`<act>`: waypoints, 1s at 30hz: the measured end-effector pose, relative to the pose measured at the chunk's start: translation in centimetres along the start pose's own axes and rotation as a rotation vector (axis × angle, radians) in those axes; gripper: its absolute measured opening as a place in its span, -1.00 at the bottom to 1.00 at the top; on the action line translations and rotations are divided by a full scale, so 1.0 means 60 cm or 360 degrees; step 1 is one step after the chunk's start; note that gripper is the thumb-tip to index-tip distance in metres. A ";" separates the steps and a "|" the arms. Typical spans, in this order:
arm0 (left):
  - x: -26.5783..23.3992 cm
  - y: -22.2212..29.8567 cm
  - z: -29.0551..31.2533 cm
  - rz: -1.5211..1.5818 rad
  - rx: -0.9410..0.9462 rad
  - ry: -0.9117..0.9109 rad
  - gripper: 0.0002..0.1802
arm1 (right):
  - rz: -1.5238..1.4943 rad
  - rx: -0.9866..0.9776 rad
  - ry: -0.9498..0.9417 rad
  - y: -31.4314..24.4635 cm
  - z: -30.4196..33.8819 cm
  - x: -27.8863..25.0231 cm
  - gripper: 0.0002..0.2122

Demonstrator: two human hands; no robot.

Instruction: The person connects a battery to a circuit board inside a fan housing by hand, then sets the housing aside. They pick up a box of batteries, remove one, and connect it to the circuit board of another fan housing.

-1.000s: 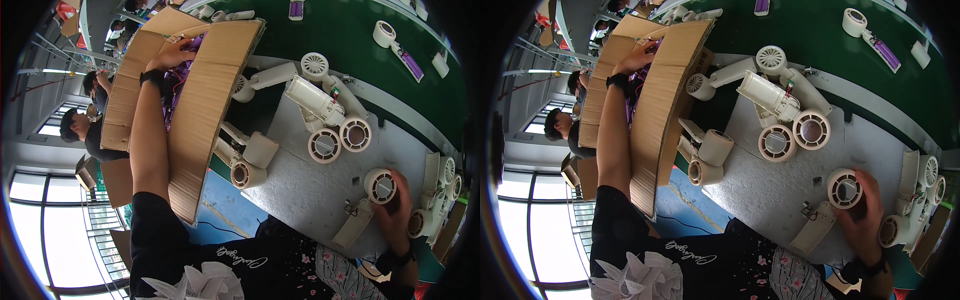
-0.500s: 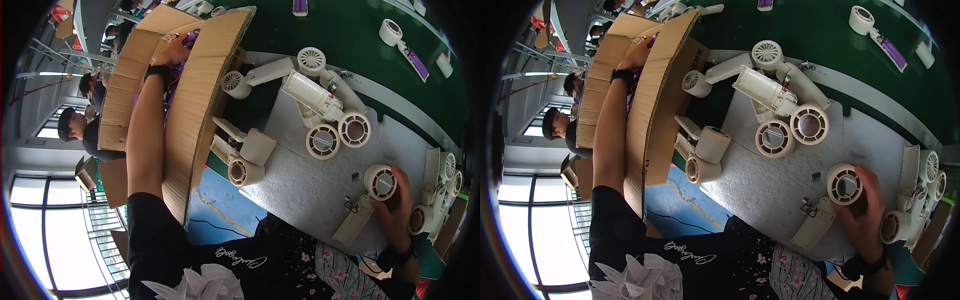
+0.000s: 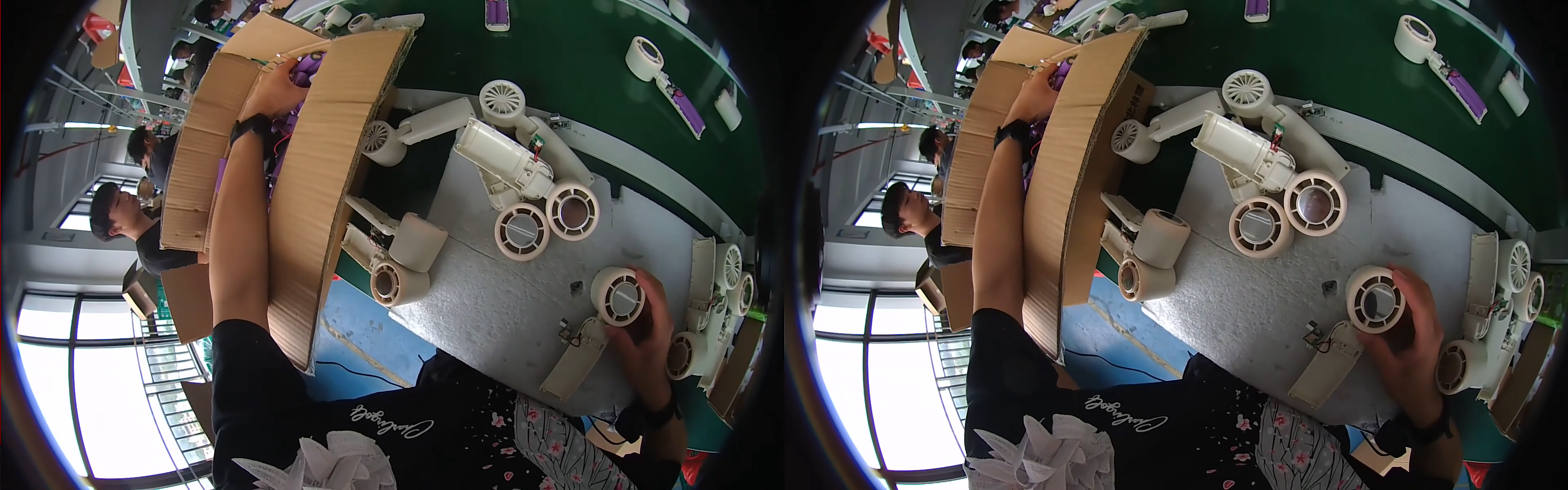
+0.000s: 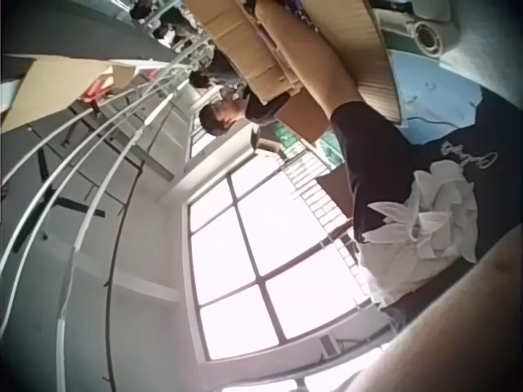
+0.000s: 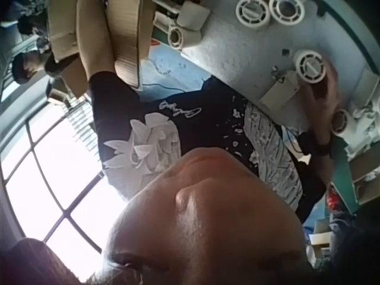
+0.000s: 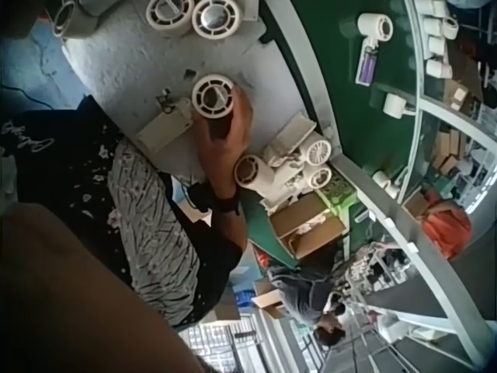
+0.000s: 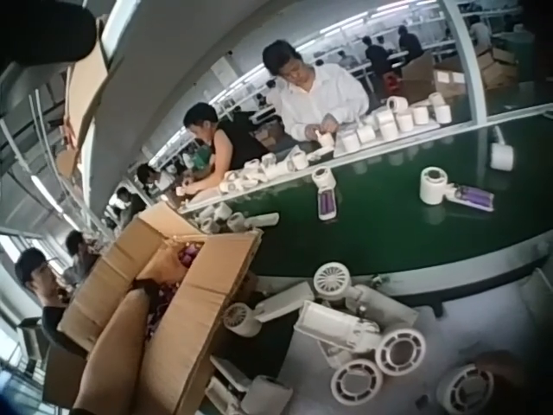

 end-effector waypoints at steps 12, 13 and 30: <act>0.061 -0.064 -0.058 0.0144 0.0093 -0.0012 -0.09 | 0.0060 -0.0033 -0.0020 -0.006 -0.004 -0.002 -0.34; 0.059 -0.053 -0.054 -0.0033 0.0054 0.0022 -0.10 | 0.0069 -0.0027 -0.0016 -0.005 -0.003 -0.002 -0.35; 0.095 -0.121 -0.098 0.0320 -0.0075 -0.0124 -0.14 | 0.0080 -0.0045 0.0004 -0.008 -0.004 0.000 -0.33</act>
Point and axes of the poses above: each hand's wrist, its own z-axis away from the middle knuckle, its own x-axis out of the palm, y = z × x, the point moved 1 cm from there along -z, towards the middle knuckle, and after that the axes turned 7 degrees about y, right-handed, at the moved point
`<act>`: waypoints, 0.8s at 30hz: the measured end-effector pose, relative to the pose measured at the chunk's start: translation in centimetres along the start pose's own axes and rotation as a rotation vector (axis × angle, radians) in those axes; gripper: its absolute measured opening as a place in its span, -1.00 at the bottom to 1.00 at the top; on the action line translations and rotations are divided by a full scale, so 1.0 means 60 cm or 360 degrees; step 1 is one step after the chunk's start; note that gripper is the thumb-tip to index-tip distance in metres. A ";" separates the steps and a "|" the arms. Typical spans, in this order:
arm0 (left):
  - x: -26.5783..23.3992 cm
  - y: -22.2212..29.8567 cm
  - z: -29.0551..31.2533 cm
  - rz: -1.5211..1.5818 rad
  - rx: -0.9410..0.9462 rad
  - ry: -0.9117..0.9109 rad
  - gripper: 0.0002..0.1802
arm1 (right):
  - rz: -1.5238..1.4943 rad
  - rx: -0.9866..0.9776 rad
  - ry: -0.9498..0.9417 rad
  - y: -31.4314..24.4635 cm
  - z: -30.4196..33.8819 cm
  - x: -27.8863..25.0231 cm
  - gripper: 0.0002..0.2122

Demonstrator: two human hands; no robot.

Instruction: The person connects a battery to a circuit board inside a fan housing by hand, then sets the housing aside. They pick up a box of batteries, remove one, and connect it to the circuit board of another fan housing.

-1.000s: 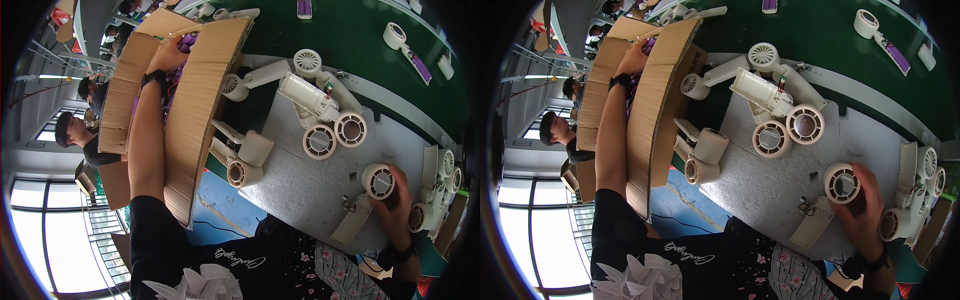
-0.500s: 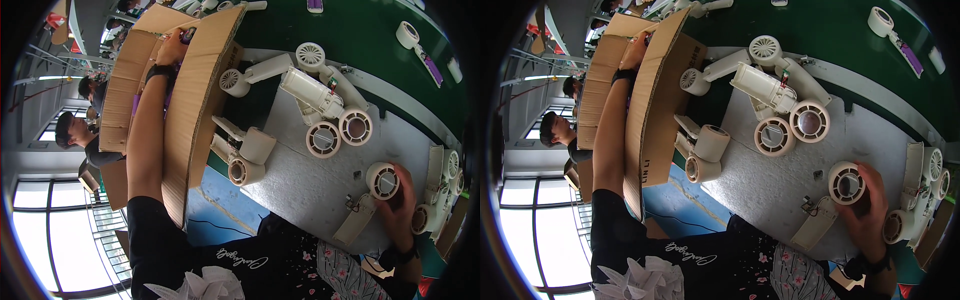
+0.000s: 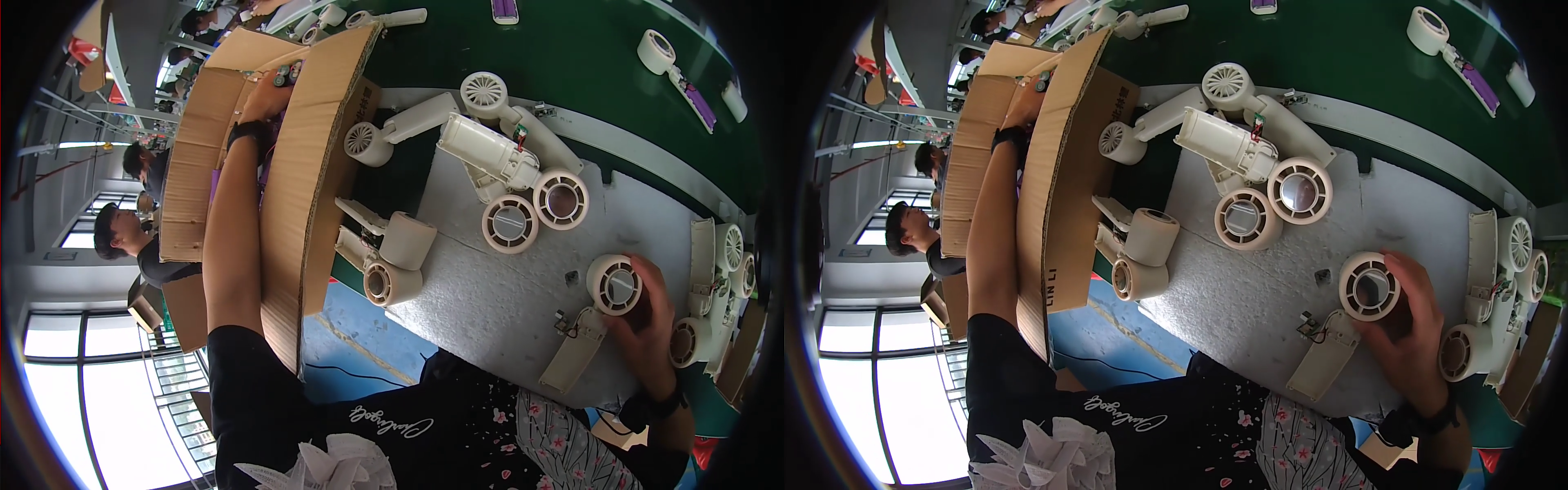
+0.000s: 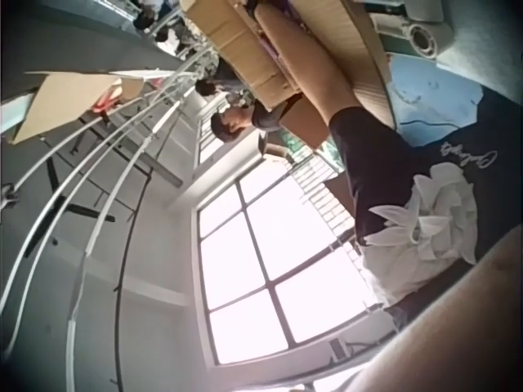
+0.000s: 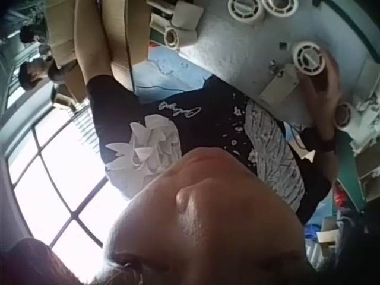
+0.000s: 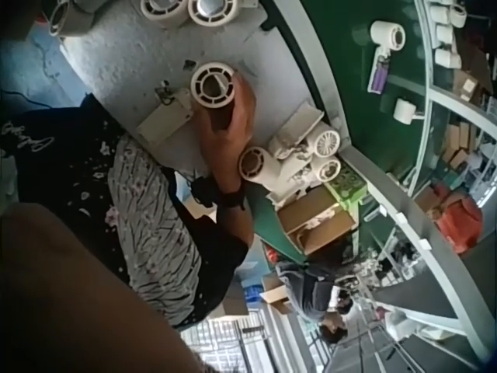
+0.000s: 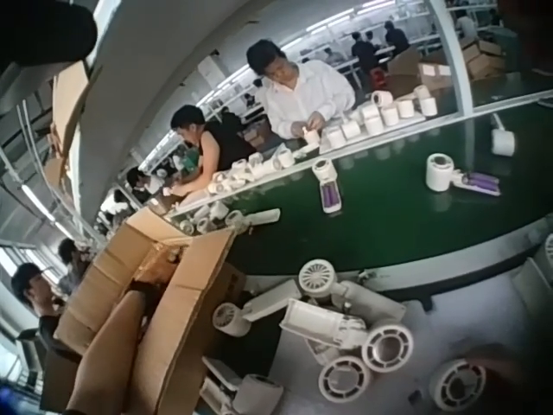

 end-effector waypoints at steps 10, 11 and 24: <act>-0.015 0.087 0.045 -0.0382 -0.0145 0.0176 -0.16 | -0.0006 0.0004 0.0023 0.005 0.002 0.002 -0.33; -0.022 0.095 0.052 -0.0385 -0.0143 0.0216 -0.16 | -0.0007 -0.0004 0.0028 0.005 0.002 0.002 -0.32; -0.014 0.073 0.043 -0.0430 -0.0329 0.0331 -0.10 | -0.0011 0.0053 0.0000 0.001 0.000 0.001 -0.34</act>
Point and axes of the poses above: each hand's wrist, its own z-axis away from the middle knuckle, its own x-axis out of the palm, y = z × x, the point moved 1 cm from there along -z, towards the middle knuckle, and after that the axes turned 7 degrees about y, right-handed, at the moved point
